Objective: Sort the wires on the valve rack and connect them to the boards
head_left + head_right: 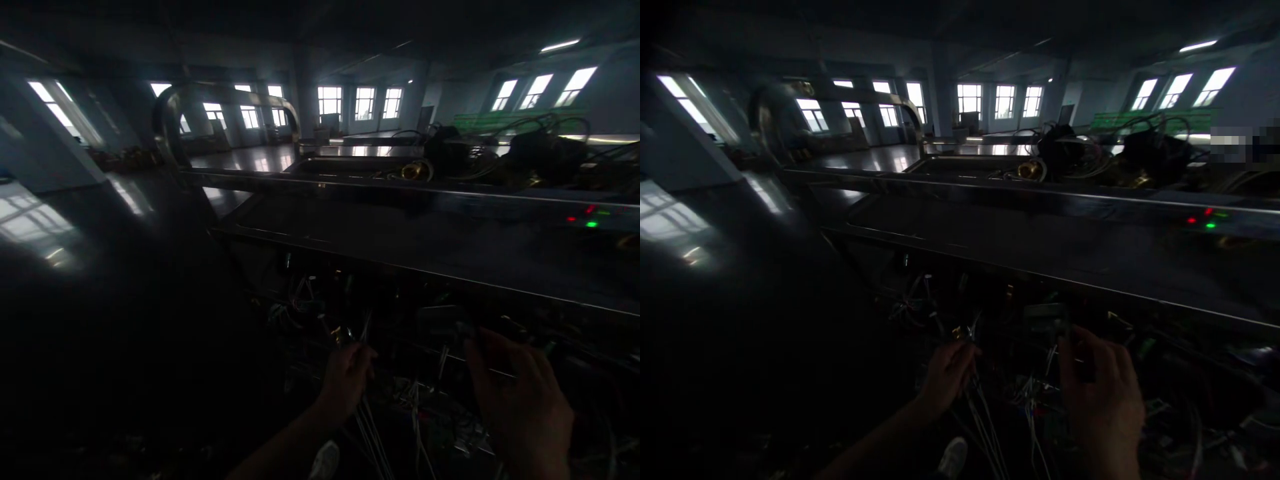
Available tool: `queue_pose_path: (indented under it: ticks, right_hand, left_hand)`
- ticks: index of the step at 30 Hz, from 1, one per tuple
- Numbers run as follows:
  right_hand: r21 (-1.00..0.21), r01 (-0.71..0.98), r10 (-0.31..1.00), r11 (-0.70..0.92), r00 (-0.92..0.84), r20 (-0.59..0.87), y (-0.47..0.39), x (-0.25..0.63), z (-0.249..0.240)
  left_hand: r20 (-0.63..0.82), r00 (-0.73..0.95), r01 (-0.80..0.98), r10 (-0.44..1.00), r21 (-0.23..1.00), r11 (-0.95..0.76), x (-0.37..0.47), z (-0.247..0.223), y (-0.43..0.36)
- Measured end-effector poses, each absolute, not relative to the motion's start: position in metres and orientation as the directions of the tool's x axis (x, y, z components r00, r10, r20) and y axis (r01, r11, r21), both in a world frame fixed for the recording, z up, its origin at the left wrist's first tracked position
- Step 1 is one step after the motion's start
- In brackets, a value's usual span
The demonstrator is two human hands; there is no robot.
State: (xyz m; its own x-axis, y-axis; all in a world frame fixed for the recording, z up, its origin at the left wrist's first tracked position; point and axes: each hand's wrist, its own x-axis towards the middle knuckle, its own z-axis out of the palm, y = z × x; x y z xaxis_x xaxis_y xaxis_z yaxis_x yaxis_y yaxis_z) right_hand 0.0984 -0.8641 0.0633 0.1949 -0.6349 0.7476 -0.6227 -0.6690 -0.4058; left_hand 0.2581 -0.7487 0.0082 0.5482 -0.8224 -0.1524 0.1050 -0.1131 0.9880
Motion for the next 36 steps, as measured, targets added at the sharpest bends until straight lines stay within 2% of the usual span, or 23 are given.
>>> queue_pose_path:
  ticks: [3,7,9,12,15,18,21,23,25,27,29,31,34,36]
  right_hand:
    - [-0.284,-0.498,-0.466,-0.819,0.29,0.836,-0.852,0.12,0.069]
    - [-0.323,-0.195,-0.377,-0.926,0.518,0.767,-0.836,0.167,0.065]
    - [-0.307,-0.099,-0.302,-0.947,0.608,0.734,-0.832,0.197,0.062]
    - [-0.169,-0.107,-0.191,-0.98,0.756,0.626,-0.835,0.238,0.059]
    - [-0.048,-0.179,-0.18,-0.983,0.855,0.487,-0.846,0.258,0.063]
    - [-0.08,-0.19,-0.203,-0.979,0.821,0.533,-0.851,0.25,0.075]
    - [-0.231,-0.355,-0.415,-0.906,0.633,0.654,-0.84,0.223,0.084]
    - [-0.336,-0.497,-0.578,-0.8,0.488,0.654,-0.826,0.203,0.081]
    - [-0.395,-0.573,-0.674,-0.718,0.431,0.599,-0.809,0.185,0.068]
    - [-0.407,-0.618,-0.721,-0.672,0.422,0.55,-0.793,0.173,0.049]
    - [-0.342,-0.637,-0.692,-0.691,0.447,0.567,-0.781,0.167,0.031]
    - [-0.199,-0.596,-0.579,-0.778,0.556,0.597,-0.776,0.166,0.018]
    - [-0.01,-0.46,-0.398,-0.888,0.757,0.518,-0.781,0.17,0.01]
    - [-0.006,-0.41,-0.366,-0.912,0.808,0.461,-0.792,0.171,0.011]
  left_hand:
    - [-0.172,0.665,0.116,-0.727,0.985,-0.127,0.272,0.005,-0.729]
    - [-0.136,0.775,0.118,-0.617,0.991,-0.071,0.281,-0.003,-0.706]
    - [-0.143,0.804,0.14,-0.577,0.989,-0.051,0.289,-0.005,-0.698]
    - [-0.119,0.813,0.117,-0.57,0.992,-0.04,0.308,-0.002,-0.692]
    - [-0.058,0.834,0.046,-0.549,0.998,-0.036,0.334,0.002,-0.691]
    - [-0.046,0.828,0.014,-0.559,0.998,-0.061,0.356,-0.003,-0.693]
    - [-0.129,0.687,0.072,-0.715,0.991,-0.11,0.365,-0.013,-0.693]
    - [-0.174,0.573,0.092,-0.801,0.985,-0.148,0.364,-0.019,-0.692]
    - [-0.114,0.514,-0.003,-0.85,0.991,-0.135,0.361,-0.024,-0.689]
    - [0.03,0.458,-0.21,-0.888,0.975,-0.076,0.357,-0.03,-0.687]
    - [0.122,0.339,-0.418,-0.933,0.908,-0.033,0.354,-0.038,-0.688]
    - [0.121,0.203,-0.57,-0.972,0.822,-0.017,0.352,-0.048,-0.692]
    - [0.106,0.065,-0.693,-0.992,0.72,0.032,0.35,-0.06,-0.7]
    - [0.152,0.049,-0.729,-0.987,0.681,0.068,0.351,-0.06,-0.702]
